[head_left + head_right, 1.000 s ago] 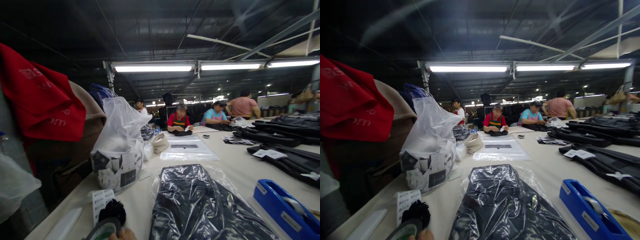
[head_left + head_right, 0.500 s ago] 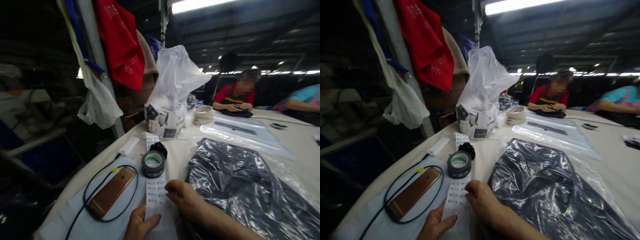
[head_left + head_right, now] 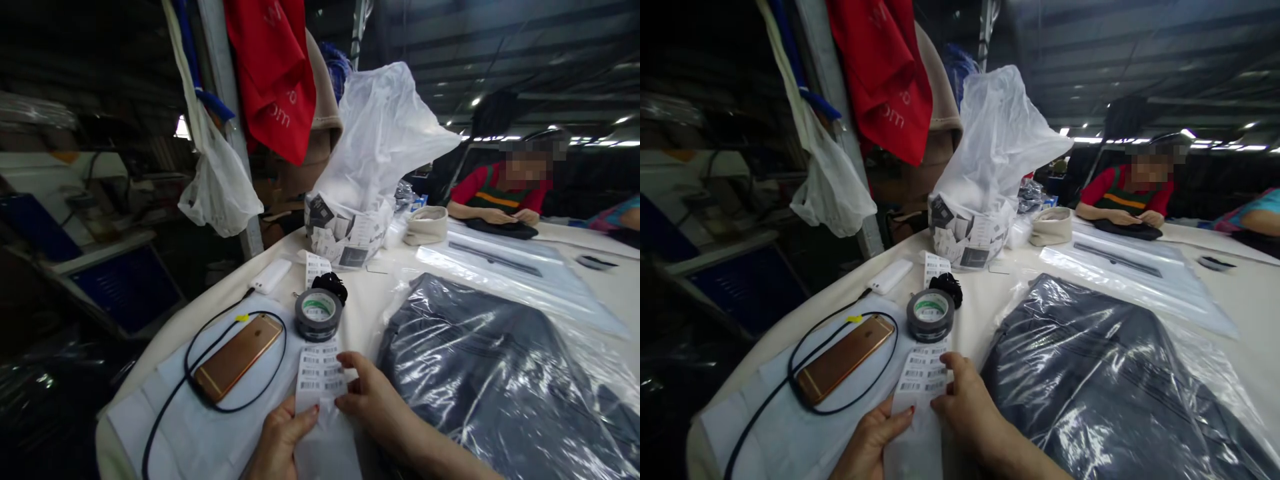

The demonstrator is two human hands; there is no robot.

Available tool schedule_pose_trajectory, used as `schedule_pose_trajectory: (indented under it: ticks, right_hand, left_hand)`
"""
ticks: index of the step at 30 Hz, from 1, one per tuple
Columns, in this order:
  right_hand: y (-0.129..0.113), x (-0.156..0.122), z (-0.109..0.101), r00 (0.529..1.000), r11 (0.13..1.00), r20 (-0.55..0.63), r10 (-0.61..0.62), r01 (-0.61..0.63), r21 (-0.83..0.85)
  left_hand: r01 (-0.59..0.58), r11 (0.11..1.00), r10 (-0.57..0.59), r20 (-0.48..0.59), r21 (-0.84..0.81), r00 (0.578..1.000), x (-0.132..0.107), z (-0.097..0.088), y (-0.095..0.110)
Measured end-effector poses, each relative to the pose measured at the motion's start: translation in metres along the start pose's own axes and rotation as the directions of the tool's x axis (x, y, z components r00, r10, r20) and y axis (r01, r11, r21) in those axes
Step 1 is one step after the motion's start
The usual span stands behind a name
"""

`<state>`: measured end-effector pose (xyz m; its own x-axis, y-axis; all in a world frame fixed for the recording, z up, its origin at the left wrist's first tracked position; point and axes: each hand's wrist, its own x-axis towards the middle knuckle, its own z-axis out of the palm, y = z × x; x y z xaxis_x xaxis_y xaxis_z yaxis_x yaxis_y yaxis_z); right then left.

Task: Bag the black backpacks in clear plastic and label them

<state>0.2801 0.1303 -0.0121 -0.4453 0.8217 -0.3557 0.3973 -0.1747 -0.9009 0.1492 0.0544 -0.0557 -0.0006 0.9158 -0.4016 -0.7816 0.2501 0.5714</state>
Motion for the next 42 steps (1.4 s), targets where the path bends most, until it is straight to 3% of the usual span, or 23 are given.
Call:
schedule_pose_trajectory:
  ticks: [2, 4, 7, 9, 11, 13, 16, 21, 25, 28, 32, 36, 39, 42]
  right_hand:
    - [0.004, 0.001, 0.0, 0.998, 0.982, 0.029, 0.064, -0.068, 0.178]
    - [0.007, -0.001, -0.001, 0.998, 0.982, 0.02, 0.064, -0.067, 0.178]
    - [0.006, -0.005, -0.003, 0.981, 0.974, -0.095, -0.171, 0.154, -0.167]
    - [0.003, -0.007, -0.002, 0.912, 0.85, -0.092, -0.401, 0.333, -0.407]
    - [-0.001, -0.006, 0.001, 0.872, 0.745, -0.01, -0.489, 0.412, -0.525]
    - [-0.006, -0.002, 0.004, 0.892, 0.718, 0.062, -0.448, 0.4, -0.57]
    - [-0.01, 0.005, 0.008, 0.931, 0.748, 0.096, -0.351, 0.341, -0.569]
    - [-0.001, 0.019, 0.01, 0.961, 0.826, 0.085, -0.264, 0.271, -0.495]
    - [0.012, 0.03, 0.013, 0.985, 0.94, 0.022, -0.17, 0.169, -0.295]
    - [0.017, 0.034, 0.015, 0.992, 0.985, 0.05, -0.112, 0.118, -0.127]
    - [0.013, 0.034, 0.015, 0.997, 0.991, 0.066, -0.025, 0.016, 0.133]
    - [0.002, 0.031, 0.011, 0.997, 0.963, 0.071, 0.037, -0.055, 0.264]
    - [-0.006, 0.027, 0.006, 0.998, 0.934, 0.056, -0.001, -0.019, 0.356]
    - [-0.014, 0.014, -0.005, 0.975, 0.945, -0.082, -0.205, 0.219, 0.243]
  left_hand:
    - [-0.003, 1.0, 0.003, -0.039, -0.023, 0.999, 0.0, 0.002, 0.002]
    - [-0.011, 1.0, 0.01, -0.05, -0.018, 0.999, 0.0, 0.004, 0.003]
    - [-0.04, 0.998, 0.041, -0.012, 0.037, 0.999, 0.0, 0.004, 0.003]
    - [-0.072, 0.994, 0.073, -0.009, 0.082, 0.997, 0.0, 0.003, 0.001]
    - [-0.119, 0.984, 0.125, -0.039, 0.133, 0.991, 0.002, 0.002, -0.003]
    - [-0.165, 0.969, 0.181, -0.073, 0.182, 0.981, 0.003, 0.001, -0.006]
    - [-0.181, 0.956, 0.209, -0.102, 0.232, 0.973, 0.005, 0.003, -0.008]
    - [-0.19, 0.945, 0.223, -0.101, 0.265, 0.97, 0.008, 0.004, -0.01]
    - [-0.179, 0.945, 0.212, -0.096, 0.273, 0.972, 0.012, -0.001, -0.013]
    - [-0.181, 0.932, 0.228, -0.119, 0.313, 0.966, 0.015, -0.005, -0.016]
    - [-0.172, 0.924, 0.229, -0.132, 0.342, 0.964, 0.016, -0.007, -0.017]
    - [-0.146, 0.946, 0.18, -0.096, 0.289, 0.979, 0.013, -0.004, -0.015]
    - [-0.155, 0.951, 0.18, -0.07, 0.266, 0.981, 0.013, -0.003, -0.016]
    - [-0.262, 0.913, 0.306, -0.101, 0.314, 0.947, 0.013, -0.005, -0.019]
